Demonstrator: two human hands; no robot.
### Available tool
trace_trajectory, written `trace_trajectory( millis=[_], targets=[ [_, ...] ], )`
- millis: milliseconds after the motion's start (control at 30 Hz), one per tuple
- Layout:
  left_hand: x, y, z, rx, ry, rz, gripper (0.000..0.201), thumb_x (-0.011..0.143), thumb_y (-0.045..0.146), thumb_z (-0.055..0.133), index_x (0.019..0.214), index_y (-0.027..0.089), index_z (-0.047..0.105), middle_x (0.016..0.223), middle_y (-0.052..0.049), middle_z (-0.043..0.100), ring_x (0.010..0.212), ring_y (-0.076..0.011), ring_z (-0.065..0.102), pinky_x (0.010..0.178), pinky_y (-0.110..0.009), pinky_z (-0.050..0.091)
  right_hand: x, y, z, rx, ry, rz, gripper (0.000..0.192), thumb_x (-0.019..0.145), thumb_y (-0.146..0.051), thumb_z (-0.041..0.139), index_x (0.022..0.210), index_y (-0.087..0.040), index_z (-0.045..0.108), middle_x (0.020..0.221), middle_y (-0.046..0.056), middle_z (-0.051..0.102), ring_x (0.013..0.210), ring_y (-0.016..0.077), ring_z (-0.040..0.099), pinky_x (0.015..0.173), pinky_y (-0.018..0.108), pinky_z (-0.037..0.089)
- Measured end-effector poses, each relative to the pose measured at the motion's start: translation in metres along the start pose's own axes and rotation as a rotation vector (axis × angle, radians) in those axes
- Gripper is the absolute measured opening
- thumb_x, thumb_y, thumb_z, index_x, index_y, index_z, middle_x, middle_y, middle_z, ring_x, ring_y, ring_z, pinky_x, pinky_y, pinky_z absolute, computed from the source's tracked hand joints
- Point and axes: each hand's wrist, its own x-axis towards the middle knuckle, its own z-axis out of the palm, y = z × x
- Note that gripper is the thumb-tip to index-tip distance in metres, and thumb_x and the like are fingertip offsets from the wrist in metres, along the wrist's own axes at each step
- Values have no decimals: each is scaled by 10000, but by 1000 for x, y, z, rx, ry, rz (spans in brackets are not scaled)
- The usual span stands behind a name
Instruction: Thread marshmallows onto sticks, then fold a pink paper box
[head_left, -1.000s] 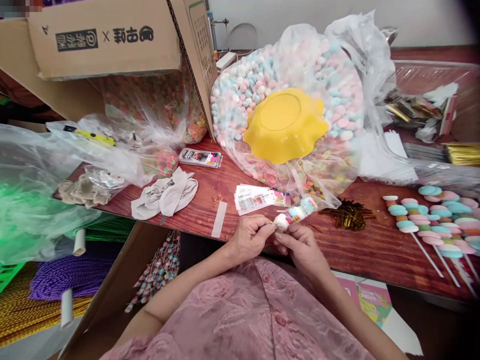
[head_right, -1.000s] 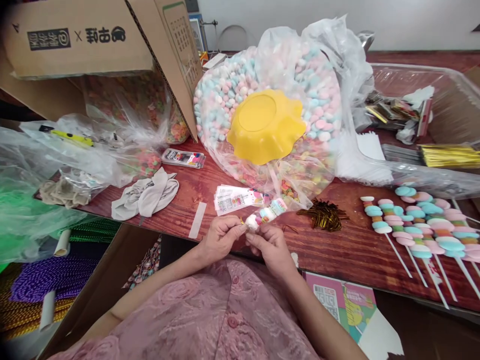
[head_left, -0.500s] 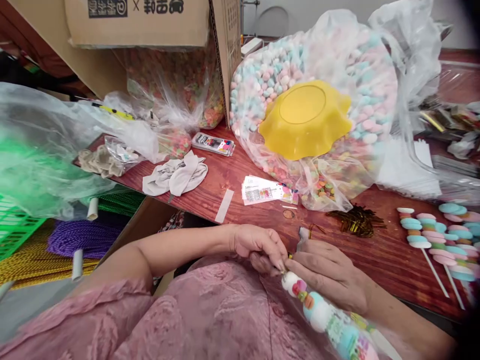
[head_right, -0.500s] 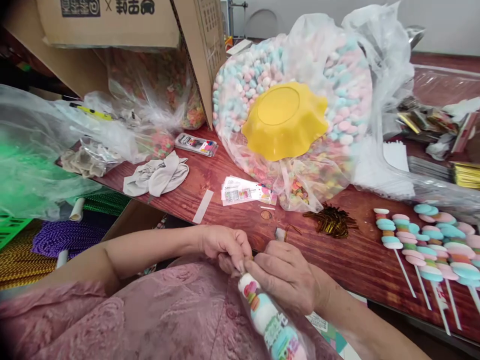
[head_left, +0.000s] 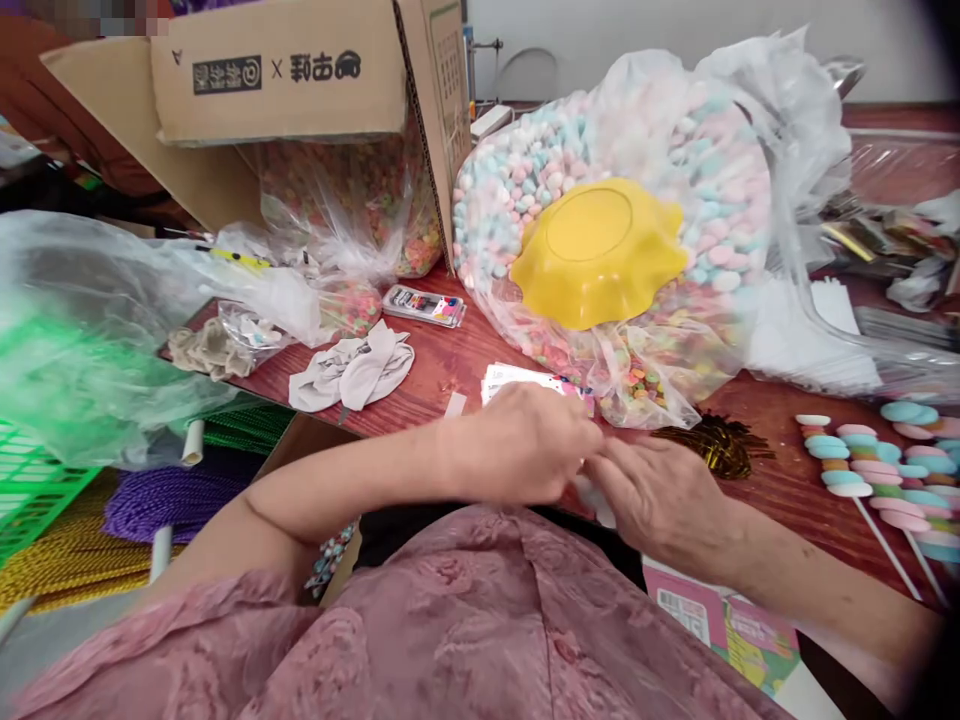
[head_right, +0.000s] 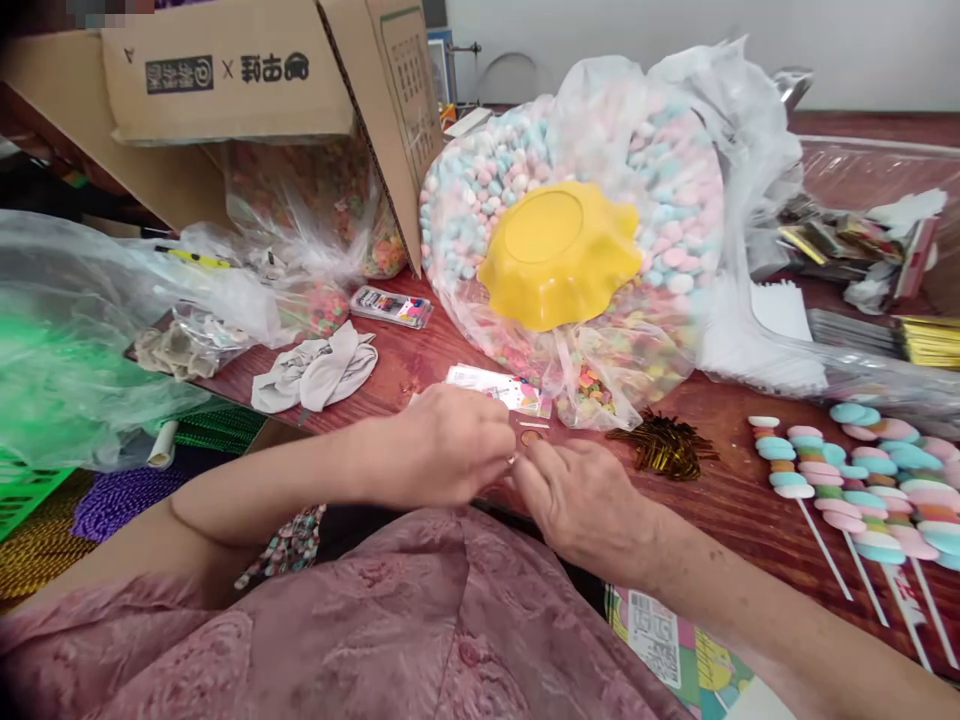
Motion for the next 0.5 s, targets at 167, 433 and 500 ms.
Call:
trace_trajectory(
  millis=[167,433,500],
  targets=[
    [-10,1,43,151,56,132,189,860,300,588,830,131,668,832,-84,666,757,-190,609,615,-291,484,0,-5,-4,416,103,428,197,946,-165,397,770,-195,480,632,-13,494,558,110,456,540,254,330],
    [1,-36,50,-379,586,-26,429,944,415,520,1339,249,544,1367,-101,537,1288,-243,475,1081,-443,383,1,-30,22,961,81,733,182,930,-206,466,751,-189,493,670,-20,552,601,106,502,574,226,402],
    [-8,-30,50,-500,534,-19,519,920,475,553,1383,251,486,1376,-113,520,1279,-247,484,1054,-436,415,7,-27,13,763,233,622,120,916,-147,467,817,-193,515,686,-20,545,600,103,493,583,229,389]
  ],
)
